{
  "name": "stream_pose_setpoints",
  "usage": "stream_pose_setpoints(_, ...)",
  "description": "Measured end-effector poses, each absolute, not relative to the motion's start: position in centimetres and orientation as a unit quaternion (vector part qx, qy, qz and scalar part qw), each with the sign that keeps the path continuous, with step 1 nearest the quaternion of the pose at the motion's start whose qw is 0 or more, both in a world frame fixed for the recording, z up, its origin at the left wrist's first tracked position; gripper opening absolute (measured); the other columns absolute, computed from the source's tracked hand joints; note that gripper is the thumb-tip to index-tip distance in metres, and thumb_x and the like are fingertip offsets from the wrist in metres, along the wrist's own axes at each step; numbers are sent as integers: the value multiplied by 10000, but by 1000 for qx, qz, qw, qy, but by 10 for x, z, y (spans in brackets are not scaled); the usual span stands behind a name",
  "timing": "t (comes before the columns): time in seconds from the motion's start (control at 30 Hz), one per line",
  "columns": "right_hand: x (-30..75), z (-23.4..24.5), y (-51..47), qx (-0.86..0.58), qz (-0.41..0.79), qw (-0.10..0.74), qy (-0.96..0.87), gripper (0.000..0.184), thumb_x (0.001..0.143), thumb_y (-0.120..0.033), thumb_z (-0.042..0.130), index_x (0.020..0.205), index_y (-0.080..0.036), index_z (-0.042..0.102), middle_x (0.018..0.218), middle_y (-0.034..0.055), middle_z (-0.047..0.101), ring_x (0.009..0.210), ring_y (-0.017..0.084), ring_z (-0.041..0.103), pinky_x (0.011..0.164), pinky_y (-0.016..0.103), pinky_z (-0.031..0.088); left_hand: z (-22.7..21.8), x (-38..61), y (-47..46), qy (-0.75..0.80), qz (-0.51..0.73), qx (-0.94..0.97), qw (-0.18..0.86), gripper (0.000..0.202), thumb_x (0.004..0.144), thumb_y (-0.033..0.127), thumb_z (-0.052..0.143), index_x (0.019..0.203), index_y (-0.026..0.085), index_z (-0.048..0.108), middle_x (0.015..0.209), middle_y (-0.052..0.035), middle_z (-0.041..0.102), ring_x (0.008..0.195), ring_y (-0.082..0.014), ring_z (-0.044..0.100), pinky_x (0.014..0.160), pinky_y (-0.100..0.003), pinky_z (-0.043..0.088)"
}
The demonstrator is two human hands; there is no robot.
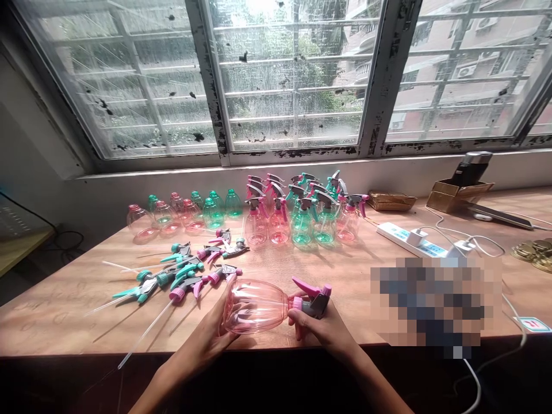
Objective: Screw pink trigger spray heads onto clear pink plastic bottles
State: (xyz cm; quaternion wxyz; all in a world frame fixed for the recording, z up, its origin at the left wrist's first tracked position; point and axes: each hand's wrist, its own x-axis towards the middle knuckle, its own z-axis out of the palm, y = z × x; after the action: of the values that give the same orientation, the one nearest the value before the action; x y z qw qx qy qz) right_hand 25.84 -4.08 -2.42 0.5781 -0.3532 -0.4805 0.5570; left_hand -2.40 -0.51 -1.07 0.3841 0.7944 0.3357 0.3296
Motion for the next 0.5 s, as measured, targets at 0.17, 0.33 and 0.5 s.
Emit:
stream_pose_setpoints(0.17, 258, -24, -41, -353, 559, 579, -476, 409, 804, -425, 887, 1061, -191, 672, 683, 1, 745, 495, 140, 649, 516, 279, 549, -4, -25, -10, 336, 313, 802, 383, 1055, 944, 368, 743, 1650, 359, -41, 1644, -150, 359, 1381, -346, 560, 1194, -541, 406)
stream_pose_setpoints(0.33, 259, -26, -39, -347, 564, 580, -474, 391, 809, -425, 884, 1038, -191, 670, 689, 3, 745, 494, 135, 645, 512, 276, 549, -4, -25, -9, 324, 312, 818, 358, 1050, 950, 343, 740, 1650, 363, -42, 1691, -153, 274, 1429, -369, 502, 1205, -567, 381)
stream_pose_setpoints(0.5, 258, -25, -39, -346, 562, 579, -478, 394, 811, -427, 881, 1043, -187, 672, 693, 7, 748, 502, 134, 646, 513, 271, 544, -9, -26, -5, 318, 326, 811, 368, 912, 1006, 286, 625, 1646, 395, -16, 1706, -118, 230, 1529, -380, 336, 1162, -567, 445)
